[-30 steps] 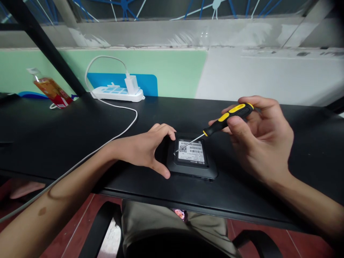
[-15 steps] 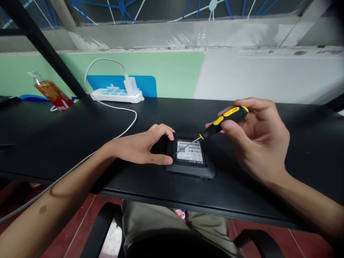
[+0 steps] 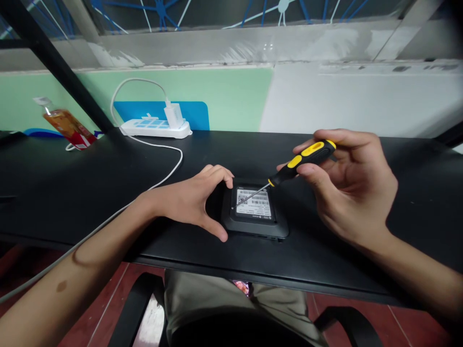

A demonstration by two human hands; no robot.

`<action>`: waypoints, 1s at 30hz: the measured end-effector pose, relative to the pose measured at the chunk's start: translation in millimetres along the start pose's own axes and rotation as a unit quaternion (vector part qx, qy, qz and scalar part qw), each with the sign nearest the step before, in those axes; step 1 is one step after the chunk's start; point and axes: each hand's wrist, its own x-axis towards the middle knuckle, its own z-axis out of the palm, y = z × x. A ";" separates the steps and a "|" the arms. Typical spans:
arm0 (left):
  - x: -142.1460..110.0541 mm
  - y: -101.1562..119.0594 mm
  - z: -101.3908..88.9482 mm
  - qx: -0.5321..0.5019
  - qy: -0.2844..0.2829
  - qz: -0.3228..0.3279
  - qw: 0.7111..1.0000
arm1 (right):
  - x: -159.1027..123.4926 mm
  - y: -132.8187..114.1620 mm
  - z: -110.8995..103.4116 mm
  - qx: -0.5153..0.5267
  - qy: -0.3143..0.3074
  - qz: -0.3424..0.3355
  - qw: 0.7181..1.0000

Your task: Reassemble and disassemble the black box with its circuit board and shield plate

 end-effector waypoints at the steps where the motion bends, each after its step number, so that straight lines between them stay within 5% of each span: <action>1: 0.0 -0.4 0.2 0.005 0.002 0.004 1.000 | 0.4 -0.1 -0.4 -0.002 0.004 -0.001 1.000; 30: -0.7 -1.0 0.1 0.027 0.015 0.033 0.999 | 19.9 26.0 -27.2 -0.126 0.062 -0.058 0.988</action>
